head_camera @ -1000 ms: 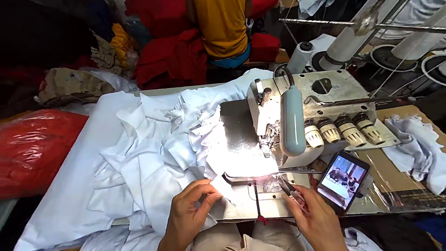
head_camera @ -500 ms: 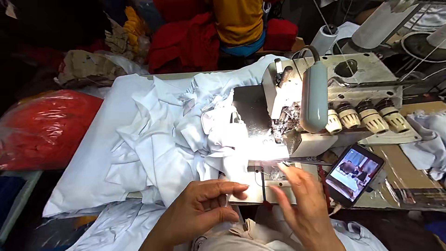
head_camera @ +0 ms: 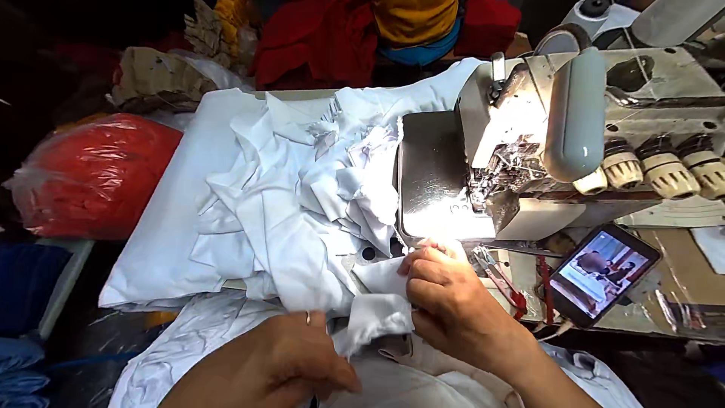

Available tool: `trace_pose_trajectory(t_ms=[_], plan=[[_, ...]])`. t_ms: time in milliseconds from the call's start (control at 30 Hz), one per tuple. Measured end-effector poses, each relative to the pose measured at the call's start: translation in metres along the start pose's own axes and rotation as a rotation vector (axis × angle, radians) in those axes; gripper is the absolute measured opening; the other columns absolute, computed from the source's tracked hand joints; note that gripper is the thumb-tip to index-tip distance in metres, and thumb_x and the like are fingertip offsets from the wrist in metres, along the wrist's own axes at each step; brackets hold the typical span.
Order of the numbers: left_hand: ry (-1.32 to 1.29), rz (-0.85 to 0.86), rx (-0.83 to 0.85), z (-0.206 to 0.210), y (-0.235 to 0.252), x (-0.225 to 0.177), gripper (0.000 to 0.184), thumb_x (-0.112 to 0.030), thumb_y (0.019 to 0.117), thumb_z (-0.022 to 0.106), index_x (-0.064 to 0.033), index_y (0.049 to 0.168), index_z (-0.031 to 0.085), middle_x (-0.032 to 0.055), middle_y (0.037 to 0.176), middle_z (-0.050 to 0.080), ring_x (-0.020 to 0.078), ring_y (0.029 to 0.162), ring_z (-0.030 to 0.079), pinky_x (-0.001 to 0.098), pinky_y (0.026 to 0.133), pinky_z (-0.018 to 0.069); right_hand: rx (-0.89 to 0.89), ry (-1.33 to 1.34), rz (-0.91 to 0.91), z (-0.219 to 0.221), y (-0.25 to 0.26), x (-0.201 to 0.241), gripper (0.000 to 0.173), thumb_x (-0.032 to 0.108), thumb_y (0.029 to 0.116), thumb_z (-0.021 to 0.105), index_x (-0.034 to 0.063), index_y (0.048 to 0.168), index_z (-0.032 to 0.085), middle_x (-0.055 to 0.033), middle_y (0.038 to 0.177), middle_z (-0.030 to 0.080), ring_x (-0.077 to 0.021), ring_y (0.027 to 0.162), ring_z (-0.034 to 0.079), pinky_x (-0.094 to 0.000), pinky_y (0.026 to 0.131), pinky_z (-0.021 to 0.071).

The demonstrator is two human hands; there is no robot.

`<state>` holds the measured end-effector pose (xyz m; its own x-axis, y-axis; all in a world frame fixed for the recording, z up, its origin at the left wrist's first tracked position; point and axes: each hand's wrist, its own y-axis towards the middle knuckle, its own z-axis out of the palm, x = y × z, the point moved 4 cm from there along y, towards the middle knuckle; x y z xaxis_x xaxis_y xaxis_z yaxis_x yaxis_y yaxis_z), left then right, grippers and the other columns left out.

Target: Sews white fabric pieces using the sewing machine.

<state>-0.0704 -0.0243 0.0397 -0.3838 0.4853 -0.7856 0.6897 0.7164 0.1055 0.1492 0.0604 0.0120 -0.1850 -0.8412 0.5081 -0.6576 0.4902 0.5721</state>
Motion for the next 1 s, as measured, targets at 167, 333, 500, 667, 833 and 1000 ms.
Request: trace_pose_trajectory(t_ms=[167,333,500,667,833,1000], plan=[[-0.5,-0.262,-0.174,-0.001,-0.009,0.026,0.021,-0.026,0.1041,0.056,-0.0252,0.108,0.076,-0.0135,0.064,0.061,-0.0109,0.051,0.052,0.0069,0.049,0.0445,0.309,0.028,0.077,-0.004,-0.015,-0.02,0.026,0.037,0.0964,0.063,0.014,0.091,0.074,0.0033,0.073,0.066,-0.0114,0.074,0.064,-0.0358,0.083,0.0504],[-1.159,-0.233,-0.463,0.03,0.005,0.033,0.039,-0.034,0.1049,0.056,-0.0257,0.142,0.06,0.0022,0.127,0.072,-0.0006,0.058,0.065,0.013,0.049,0.0531,0.171,-0.16,0.085,-0.001,-0.014,-0.001,0.016,0.02,0.0954,0.061,0.0147,0.088,0.074,0.0009,0.073,0.064,-0.0153,0.071,0.064,-0.0367,0.075,0.0515],[-0.952,-0.158,-0.355,0.049,0.028,0.018,0.079,-0.056,0.0925,0.068,-0.0191,0.155,0.038,0.0034,0.141,0.055,0.0109,0.084,0.072,0.0257,0.053,0.0616,0.107,-0.255,-0.033,0.022,0.001,0.039,0.026,0.015,0.102,0.051,0.0096,0.08,0.063,-0.004,0.062,0.056,-0.0194,0.05,0.054,-0.0325,0.046,0.0425],[-0.826,-0.279,-0.238,0.05,0.026,0.01,0.077,-0.049,0.0934,0.07,-0.0139,0.153,0.035,-0.0054,0.111,0.072,-0.0003,0.075,0.068,0.0184,0.057,0.0582,0.143,-0.087,-0.025,0.017,0.006,0.042,0.019,0.026,0.0998,0.058,0.0094,0.094,0.065,-0.0024,0.068,0.062,-0.0179,0.056,0.06,-0.0326,0.05,0.0455],[-0.54,-0.392,-0.421,0.024,-0.007,0.013,0.037,-0.027,0.1034,0.061,-0.0308,0.141,0.06,-0.0135,0.069,0.063,-0.0076,0.047,0.053,0.0105,0.041,0.0458,0.292,0.16,0.088,0.01,-0.004,-0.009,0.033,0.043,0.1011,0.058,0.0132,0.097,0.072,0.0043,0.077,0.066,-0.0094,0.073,0.062,-0.0356,0.076,0.0468],[-0.541,-0.442,-0.422,0.036,-0.005,0.022,0.025,-0.023,0.1045,0.059,-0.0229,0.127,0.071,-0.0105,0.083,0.072,-0.0038,0.051,0.061,0.0136,0.044,0.0527,0.231,0.146,0.01,0.008,0.001,0.004,0.026,0.027,0.104,0.055,0.0134,0.09,0.072,0.0041,0.072,0.061,-0.0092,0.072,0.056,-0.0324,0.079,0.0407]])
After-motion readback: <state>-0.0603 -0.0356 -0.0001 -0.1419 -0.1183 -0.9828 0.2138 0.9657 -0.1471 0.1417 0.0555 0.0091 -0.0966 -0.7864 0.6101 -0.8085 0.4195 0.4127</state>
